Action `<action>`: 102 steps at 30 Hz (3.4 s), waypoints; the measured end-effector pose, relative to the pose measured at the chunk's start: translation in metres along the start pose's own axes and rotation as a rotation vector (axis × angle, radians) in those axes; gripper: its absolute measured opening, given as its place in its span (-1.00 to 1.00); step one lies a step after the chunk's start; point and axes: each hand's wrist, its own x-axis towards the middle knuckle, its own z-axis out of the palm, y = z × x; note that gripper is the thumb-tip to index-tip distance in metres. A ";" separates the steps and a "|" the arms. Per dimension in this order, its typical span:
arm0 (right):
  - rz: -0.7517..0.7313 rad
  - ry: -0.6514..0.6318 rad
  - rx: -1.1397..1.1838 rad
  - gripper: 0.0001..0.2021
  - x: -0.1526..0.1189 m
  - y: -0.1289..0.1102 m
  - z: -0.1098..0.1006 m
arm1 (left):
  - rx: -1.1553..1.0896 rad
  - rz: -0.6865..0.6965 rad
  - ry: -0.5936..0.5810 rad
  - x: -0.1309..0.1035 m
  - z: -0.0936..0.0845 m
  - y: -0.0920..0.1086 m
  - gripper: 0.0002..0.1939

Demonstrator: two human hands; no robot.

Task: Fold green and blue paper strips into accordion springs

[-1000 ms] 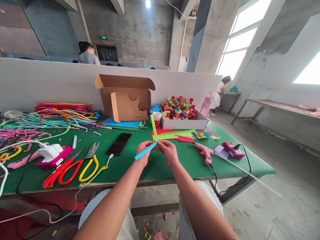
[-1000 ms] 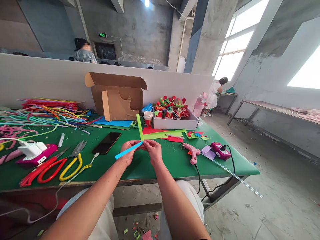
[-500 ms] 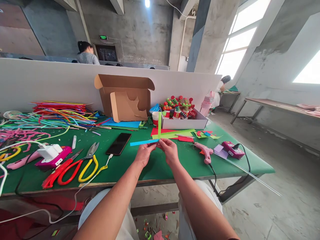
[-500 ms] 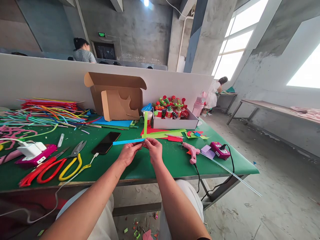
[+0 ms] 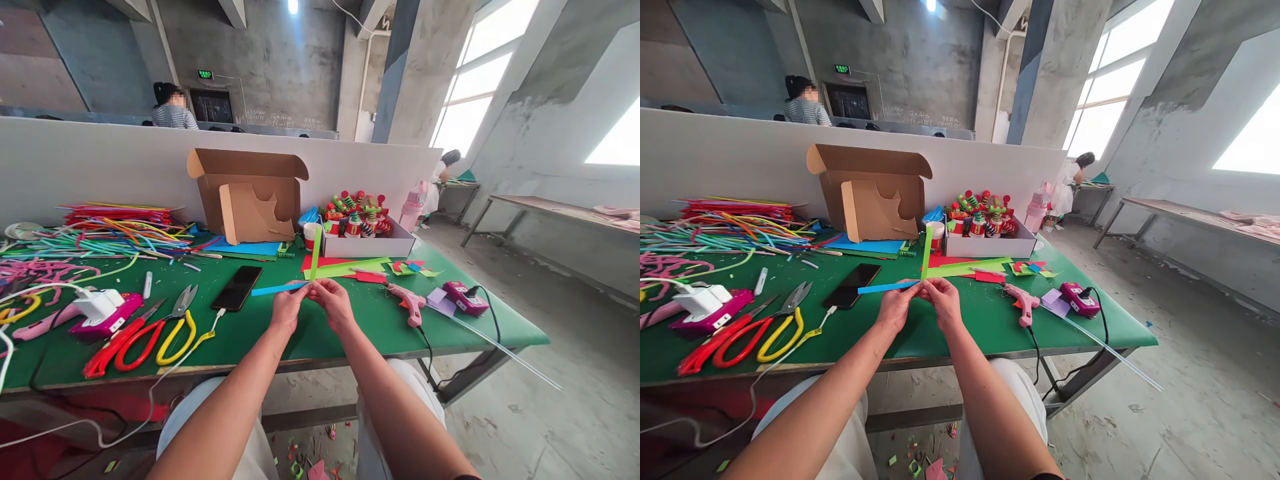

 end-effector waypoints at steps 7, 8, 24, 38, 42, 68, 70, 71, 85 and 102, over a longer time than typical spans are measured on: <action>-0.047 0.031 -0.027 -0.73 0.001 0.003 -0.001 | 0.022 -0.012 0.004 -0.001 0.000 -0.004 -0.67; -0.044 0.032 -0.025 -0.73 0.001 0.003 -0.001 | 0.018 -0.011 0.011 0.000 0.000 -0.005 -0.66; -0.075 0.038 -0.077 -0.73 -0.002 0.008 0.006 | -0.010 0.005 0.006 0.000 -0.002 -0.009 -0.64; 0.031 0.058 0.125 -0.70 0.001 0.005 0.000 | -0.021 -0.027 -0.071 -0.002 0.001 -0.004 -0.62; 0.086 0.036 0.071 -0.70 0.001 0.000 -0.001 | 0.074 -0.013 -0.062 0.002 -0.004 -0.001 -0.64; -0.012 0.009 -0.012 -0.73 0.000 -0.001 -0.001 | 0.171 -0.020 -0.077 0.003 -0.006 0.001 -0.58; -0.031 0.020 0.002 -0.74 -0.002 0.000 0.001 | 0.162 -0.031 -0.069 0.003 -0.005 0.000 -0.57; -0.033 0.034 0.002 -0.75 -0.002 0.001 0.002 | 0.155 -0.033 -0.063 0.003 -0.006 -0.001 -0.57; 0.132 0.064 0.141 -0.73 0.010 0.004 -0.012 | -0.075 -0.182 -0.065 0.001 -0.003 0.007 -0.57; 0.100 0.027 0.101 -0.66 0.003 0.001 -0.004 | -0.015 -0.141 -0.060 -0.001 0.000 0.003 -0.60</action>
